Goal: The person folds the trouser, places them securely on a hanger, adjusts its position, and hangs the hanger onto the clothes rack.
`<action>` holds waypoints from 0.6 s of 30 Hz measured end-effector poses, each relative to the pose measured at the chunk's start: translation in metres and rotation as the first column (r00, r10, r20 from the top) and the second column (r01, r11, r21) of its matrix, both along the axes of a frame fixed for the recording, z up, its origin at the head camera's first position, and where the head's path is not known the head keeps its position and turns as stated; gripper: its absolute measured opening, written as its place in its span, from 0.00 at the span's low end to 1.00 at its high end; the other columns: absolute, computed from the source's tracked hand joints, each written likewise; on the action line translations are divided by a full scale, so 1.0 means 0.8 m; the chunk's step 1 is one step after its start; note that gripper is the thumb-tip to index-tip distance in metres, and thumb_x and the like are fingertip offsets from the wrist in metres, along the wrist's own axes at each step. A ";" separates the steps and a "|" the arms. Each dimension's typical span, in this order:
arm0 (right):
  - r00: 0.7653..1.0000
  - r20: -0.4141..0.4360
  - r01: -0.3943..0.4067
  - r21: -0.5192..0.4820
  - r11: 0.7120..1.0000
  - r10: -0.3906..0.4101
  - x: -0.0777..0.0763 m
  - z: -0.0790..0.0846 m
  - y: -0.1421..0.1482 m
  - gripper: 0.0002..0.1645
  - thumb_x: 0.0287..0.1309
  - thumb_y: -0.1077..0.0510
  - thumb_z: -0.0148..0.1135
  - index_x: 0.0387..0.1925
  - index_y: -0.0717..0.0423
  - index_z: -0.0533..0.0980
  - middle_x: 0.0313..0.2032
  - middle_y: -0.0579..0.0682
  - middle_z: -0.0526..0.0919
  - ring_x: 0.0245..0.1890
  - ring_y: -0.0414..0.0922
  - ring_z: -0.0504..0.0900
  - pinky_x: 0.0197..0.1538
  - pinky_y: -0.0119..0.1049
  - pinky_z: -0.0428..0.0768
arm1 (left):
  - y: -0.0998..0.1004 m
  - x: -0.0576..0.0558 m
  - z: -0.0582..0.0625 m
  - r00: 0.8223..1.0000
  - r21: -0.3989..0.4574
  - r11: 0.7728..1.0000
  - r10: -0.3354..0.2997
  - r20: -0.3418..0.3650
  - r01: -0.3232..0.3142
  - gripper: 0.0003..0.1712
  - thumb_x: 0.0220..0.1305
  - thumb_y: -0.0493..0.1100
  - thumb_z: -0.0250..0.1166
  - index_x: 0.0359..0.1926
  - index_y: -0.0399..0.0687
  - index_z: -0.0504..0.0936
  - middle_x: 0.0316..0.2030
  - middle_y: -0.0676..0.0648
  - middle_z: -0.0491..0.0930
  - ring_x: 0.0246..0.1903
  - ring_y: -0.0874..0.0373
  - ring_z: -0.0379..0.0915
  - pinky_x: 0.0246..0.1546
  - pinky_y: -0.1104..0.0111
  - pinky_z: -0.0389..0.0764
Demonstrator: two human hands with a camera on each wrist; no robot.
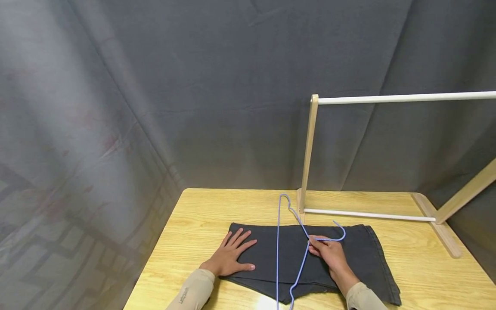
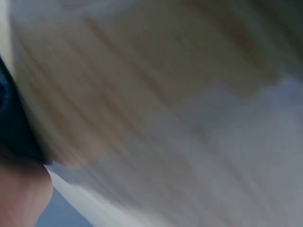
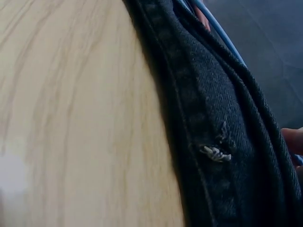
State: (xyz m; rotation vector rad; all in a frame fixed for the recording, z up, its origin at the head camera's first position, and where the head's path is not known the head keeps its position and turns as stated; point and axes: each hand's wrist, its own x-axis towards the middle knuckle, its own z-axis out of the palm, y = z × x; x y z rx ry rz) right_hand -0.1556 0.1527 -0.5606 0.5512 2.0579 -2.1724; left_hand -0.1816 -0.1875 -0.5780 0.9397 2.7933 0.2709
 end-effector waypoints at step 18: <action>0.996 -0.092 0.002 -0.050 0.999 -0.007 -0.014 -0.009 -0.071 0.19 0.58 0.66 0.61 0.49 0.75 0.76 0.29 0.48 0.85 0.25 0.31 0.81 0.33 0.23 0.82 | 0.002 0.001 0.005 1.000 0.008 1.000 -0.011 0.005 0.011 0.42 0.64 0.73 0.43 0.74 0.66 0.48 0.76 0.54 0.42 0.76 0.47 0.34 0.72 0.43 0.39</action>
